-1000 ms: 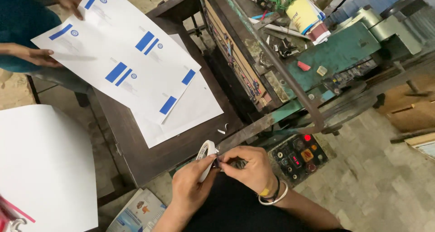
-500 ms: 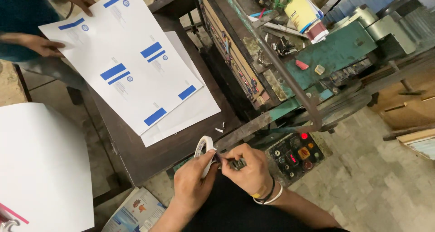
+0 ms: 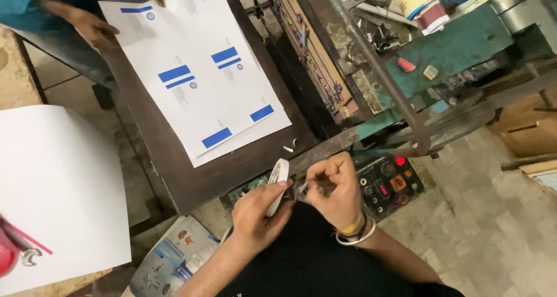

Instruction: The recorder and another individual are aligning paper and adjusting components on a mechanical printing or binding press.

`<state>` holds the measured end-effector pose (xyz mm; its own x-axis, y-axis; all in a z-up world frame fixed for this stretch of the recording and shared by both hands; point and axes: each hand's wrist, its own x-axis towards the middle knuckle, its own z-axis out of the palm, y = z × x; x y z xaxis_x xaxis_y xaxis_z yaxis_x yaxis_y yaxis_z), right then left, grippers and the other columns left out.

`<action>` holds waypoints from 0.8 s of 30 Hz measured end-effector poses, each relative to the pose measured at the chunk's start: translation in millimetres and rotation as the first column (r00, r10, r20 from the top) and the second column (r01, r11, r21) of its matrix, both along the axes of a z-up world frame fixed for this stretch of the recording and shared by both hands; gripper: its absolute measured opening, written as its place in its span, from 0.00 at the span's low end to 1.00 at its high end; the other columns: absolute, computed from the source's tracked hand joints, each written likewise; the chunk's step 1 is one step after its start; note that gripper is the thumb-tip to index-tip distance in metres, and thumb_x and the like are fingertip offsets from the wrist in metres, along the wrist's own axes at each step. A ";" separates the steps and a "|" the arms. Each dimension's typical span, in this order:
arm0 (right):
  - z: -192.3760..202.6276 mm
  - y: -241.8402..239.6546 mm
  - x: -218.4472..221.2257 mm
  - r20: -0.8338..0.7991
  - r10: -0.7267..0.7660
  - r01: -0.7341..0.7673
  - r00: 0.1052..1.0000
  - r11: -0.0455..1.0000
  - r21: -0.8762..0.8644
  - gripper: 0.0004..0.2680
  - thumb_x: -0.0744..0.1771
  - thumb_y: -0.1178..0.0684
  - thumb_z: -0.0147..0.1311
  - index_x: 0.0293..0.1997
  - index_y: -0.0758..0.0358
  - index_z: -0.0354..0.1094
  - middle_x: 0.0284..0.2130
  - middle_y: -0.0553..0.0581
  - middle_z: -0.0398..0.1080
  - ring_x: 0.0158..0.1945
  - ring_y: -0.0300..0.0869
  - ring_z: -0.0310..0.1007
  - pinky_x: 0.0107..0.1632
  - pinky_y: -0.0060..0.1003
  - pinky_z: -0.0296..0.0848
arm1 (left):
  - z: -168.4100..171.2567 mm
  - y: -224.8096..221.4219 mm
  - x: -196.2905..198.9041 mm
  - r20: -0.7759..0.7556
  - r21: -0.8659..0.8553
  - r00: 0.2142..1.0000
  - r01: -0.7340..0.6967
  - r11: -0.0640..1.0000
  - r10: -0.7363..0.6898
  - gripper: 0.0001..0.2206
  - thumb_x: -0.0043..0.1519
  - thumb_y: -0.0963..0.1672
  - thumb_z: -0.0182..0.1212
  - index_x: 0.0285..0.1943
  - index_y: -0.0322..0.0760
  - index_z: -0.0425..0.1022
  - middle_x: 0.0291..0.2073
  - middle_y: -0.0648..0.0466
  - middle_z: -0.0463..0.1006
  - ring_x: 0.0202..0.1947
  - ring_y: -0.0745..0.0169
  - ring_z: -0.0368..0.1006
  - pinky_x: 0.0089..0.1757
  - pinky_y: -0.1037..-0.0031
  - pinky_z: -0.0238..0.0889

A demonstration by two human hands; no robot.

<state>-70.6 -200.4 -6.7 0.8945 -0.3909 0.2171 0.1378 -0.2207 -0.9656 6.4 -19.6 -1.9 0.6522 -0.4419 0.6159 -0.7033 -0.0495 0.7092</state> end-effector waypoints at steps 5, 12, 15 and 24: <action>7.6 -30.2 -4.5 -0.168 -0.110 0.120 0.980 0.991 0.051 0.16 0.64 0.71 0.54 0.44 0.60 0.46 0.35 0.57 0.69 0.30 0.34 0.61 0.34 0.27 0.63 | -4.3 7.5 -11.3 -0.190 -0.087 0.981 -0.046 0.995 0.029 0.24 0.58 0.37 0.71 0.63 0.33 0.69 0.46 0.45 0.83 0.43 0.56 0.83 0.43 0.71 0.76; 23.1 -55.6 3.1 -0.342 -0.010 -0.059 0.940 0.980 -0.190 0.12 0.63 0.66 0.61 0.47 0.66 0.63 0.37 0.55 0.74 0.40 0.37 0.75 0.44 0.30 0.75 | -14.3 0.5 -10.4 -0.423 -0.419 0.870 0.061 0.906 -0.254 0.25 0.65 0.37 0.65 0.71 0.31 0.61 0.56 0.39 0.79 0.55 0.56 0.80 0.52 0.69 0.77; 45.0 -43.1 5.8 -0.374 0.027 -0.167 0.927 0.923 -0.347 0.17 0.60 0.62 0.68 0.53 0.66 0.70 0.42 0.57 0.78 0.44 0.40 0.79 0.48 0.34 0.77 | -11.0 -2.2 -10.5 -0.438 -0.372 0.872 0.046 0.927 -0.219 0.26 0.64 0.37 0.67 0.71 0.30 0.63 0.54 0.41 0.80 0.53 0.58 0.80 0.53 0.70 0.76; 42.0 -14.7 10.3 -0.109 0.201 -0.229 0.973 0.832 -0.506 0.19 0.59 0.57 0.69 0.54 0.66 0.72 0.48 0.59 0.77 0.51 0.48 0.79 0.52 0.40 0.77 | -1.7 -3.4 -1.3 -0.451 -0.068 0.887 0.074 0.995 -0.097 0.22 0.59 0.39 0.71 0.63 0.28 0.72 0.47 0.45 0.84 0.46 0.61 0.83 0.48 0.74 0.75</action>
